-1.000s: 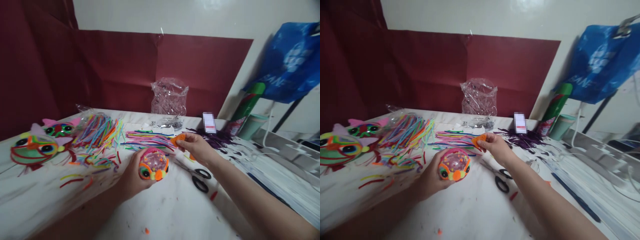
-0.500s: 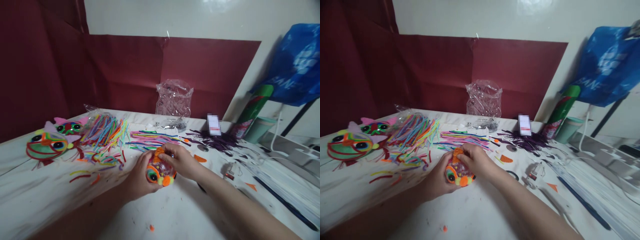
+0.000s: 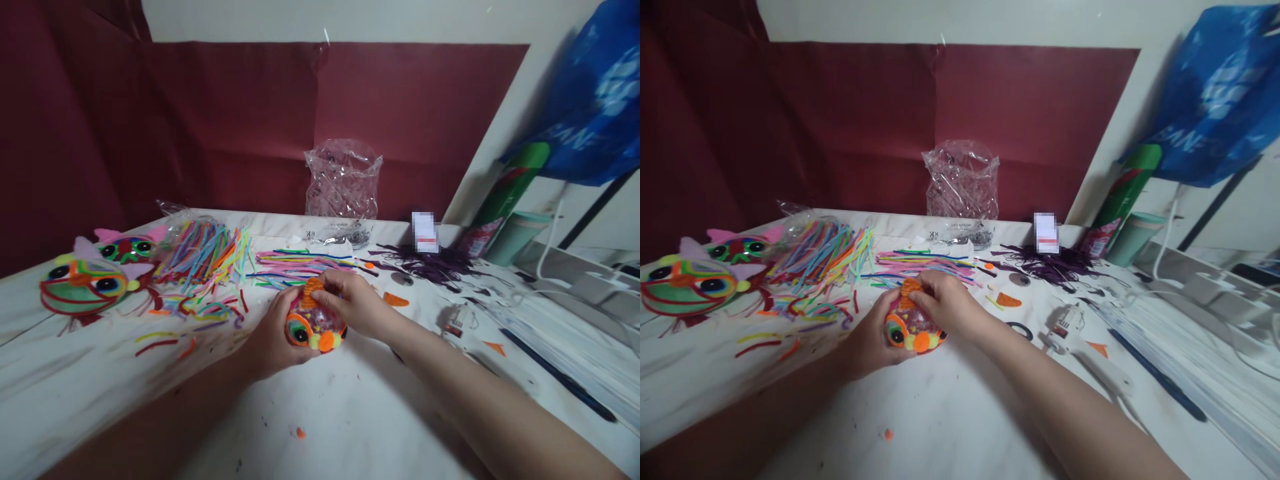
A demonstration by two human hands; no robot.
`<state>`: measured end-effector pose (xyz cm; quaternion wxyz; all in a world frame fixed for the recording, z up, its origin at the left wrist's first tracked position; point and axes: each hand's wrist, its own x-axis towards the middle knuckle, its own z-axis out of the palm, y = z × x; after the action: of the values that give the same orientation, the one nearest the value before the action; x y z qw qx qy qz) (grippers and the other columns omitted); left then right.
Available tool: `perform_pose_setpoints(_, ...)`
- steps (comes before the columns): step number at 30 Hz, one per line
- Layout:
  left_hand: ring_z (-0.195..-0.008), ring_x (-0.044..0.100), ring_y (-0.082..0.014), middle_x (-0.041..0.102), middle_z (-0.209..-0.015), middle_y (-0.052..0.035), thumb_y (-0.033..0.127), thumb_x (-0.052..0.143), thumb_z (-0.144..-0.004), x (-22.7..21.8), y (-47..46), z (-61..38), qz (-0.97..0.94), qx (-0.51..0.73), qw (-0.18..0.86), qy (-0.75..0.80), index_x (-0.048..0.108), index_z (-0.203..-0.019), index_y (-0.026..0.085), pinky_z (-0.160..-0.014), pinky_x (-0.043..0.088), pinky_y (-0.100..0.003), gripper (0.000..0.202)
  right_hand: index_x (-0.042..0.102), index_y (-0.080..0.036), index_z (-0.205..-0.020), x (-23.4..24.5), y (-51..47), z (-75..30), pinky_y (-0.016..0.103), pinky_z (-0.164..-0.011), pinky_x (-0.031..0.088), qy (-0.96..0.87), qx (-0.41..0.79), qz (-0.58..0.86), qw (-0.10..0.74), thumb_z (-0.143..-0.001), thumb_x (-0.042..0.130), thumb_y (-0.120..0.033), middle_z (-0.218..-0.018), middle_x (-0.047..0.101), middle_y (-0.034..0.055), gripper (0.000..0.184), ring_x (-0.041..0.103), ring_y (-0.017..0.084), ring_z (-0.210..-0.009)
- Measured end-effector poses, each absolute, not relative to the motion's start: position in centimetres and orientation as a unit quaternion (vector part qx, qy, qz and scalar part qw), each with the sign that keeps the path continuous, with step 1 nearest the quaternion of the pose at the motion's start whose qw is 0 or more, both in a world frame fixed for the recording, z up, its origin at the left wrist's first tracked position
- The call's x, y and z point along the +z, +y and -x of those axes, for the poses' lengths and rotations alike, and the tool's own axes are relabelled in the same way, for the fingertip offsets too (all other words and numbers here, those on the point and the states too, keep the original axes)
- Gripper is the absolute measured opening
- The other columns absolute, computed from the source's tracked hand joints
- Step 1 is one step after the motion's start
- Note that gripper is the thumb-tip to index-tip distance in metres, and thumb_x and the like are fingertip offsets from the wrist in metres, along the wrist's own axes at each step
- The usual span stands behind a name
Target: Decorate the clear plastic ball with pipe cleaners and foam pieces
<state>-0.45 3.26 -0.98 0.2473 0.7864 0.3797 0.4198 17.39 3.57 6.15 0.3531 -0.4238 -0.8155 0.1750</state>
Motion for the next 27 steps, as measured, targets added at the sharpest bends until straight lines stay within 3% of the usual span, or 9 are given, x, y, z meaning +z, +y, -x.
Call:
perform_pose_setpoints(8, -0.115, 0.048, -0.0333, 0.046, -0.127, -0.0150, 0.031, 0.079, -0.053, -0.93, 3.36, 0.54, -0.786, 0.410, 0.255, 0.385, 0.033, -0.130, 0.016, -0.098, 0.040, -0.046, 0.091, 0.048, -0.019, -0.061, 5.94, 3.92, -17.30, 0.023, -0.053, 0.033, -0.806, 0.188, 0.417, 0.376, -0.079, 0.053, -0.019, -0.061, 0.048, -0.0030, 0.019, 0.043, 0.011, -0.058)
perform_pose_setpoints(18, -0.116, 0.049, -0.0319, 0.048, -0.129, -0.0129, 0.029, 0.080, -0.054, -1.09, 3.41, 0.43, -0.751, 0.420, 0.342, 0.377, 0.029, -0.134, 0.018, -0.097, 0.041, -0.043, 0.096, 0.047, -0.019, -0.060, 5.67, 4.26, -17.34, 0.023, -0.051, 0.032, -0.792, 0.211, 0.422, 0.388, -0.079, 0.053, -0.024, -0.060, 0.046, -0.0028, 0.020, 0.041, 0.011, -0.056)
perform_pose_setpoints(27, -0.121, 0.043, -0.0326, 0.045, -0.132, -0.0147, 0.027, 0.082, -0.052, -1.48, 3.40, 0.53, -0.743, 0.426, 0.354, 0.375, 0.029, -0.135, 0.017, -0.103, 0.035, -0.046, 0.099, 0.050, -0.018, -0.063, 5.56, 4.17, -17.39, 0.026, -0.055, 0.037, -0.794, 0.209, 0.415, 0.391, -0.078, 0.051, -0.028, -0.063, 0.052, -0.0001, 0.018, 0.046, 0.014, -0.060)
